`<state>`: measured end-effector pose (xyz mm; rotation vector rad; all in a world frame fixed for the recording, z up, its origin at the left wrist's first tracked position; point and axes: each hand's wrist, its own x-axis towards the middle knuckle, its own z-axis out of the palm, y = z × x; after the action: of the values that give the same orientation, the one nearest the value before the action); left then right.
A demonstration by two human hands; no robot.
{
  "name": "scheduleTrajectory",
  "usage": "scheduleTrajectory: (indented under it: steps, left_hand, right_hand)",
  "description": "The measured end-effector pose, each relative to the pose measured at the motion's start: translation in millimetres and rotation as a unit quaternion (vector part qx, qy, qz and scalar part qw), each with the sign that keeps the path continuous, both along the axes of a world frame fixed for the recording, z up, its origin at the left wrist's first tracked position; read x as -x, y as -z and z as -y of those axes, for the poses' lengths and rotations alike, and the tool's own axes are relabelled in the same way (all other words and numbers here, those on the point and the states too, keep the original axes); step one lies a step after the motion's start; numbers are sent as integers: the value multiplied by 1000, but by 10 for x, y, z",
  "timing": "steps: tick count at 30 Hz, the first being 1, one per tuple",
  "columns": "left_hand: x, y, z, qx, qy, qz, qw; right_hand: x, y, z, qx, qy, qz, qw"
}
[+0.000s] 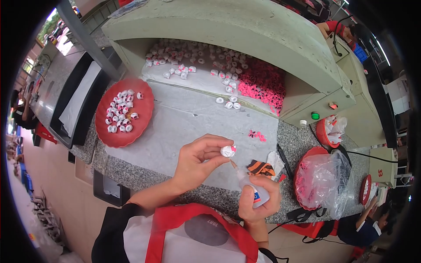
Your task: Applying glue to small pink bows and attaching them to Hello Kitty toy heads at a factory assembly station.
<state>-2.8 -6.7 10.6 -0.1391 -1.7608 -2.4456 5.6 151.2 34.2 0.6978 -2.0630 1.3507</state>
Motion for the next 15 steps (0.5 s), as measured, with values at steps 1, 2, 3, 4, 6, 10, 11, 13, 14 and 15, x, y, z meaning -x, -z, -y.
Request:
scheduleTrajectory:
  steps: [1, 2, 3, 4, 6, 10, 11, 13, 14, 15]
  left_hand:
    - [7, -5, 0, -32, 12, 21, 999]
    - [17, -13, 8, -32, 12, 21, 999]
    - [21, -22, 18, -35, 21, 46, 998]
    - [22, -27, 23, -38, 29, 70, 996]
    - [25, -13, 21, -46, 34, 74, 996]
    - [24, 4, 26, -73, 48, 87, 992]
    - [28, 0, 31, -72, 49, 88, 992]
    - [28, -11, 46, -76, 49, 100, 991]
    - [26, -4, 51, -75, 49, 100, 991]
    - [30, 13, 51, -81, 48, 103, 990]
  right_hand:
    - [-25, 3, -10, 0, 1, 0, 1000]
    - [-74, 9, -26, 18, 14, 47, 999]
    - [-109, 12, -39, 37, 27, 93, 995]
    - [-112, 14, -45, 37, 28, 94, 994]
    - [-98, 28, -51, 31, 33, 94, 995]
    - [-69, 42, -51, 17, 28, 73, 997]
    - [-70, 38, -50, 18, 31, 72, 997]
    - [-70, 27, -48, 20, 34, 72, 997]
    - [-67, 18, -51, 22, 38, 78, 996]
    - [-64, 15, -59, 24, 42, 84, 995]
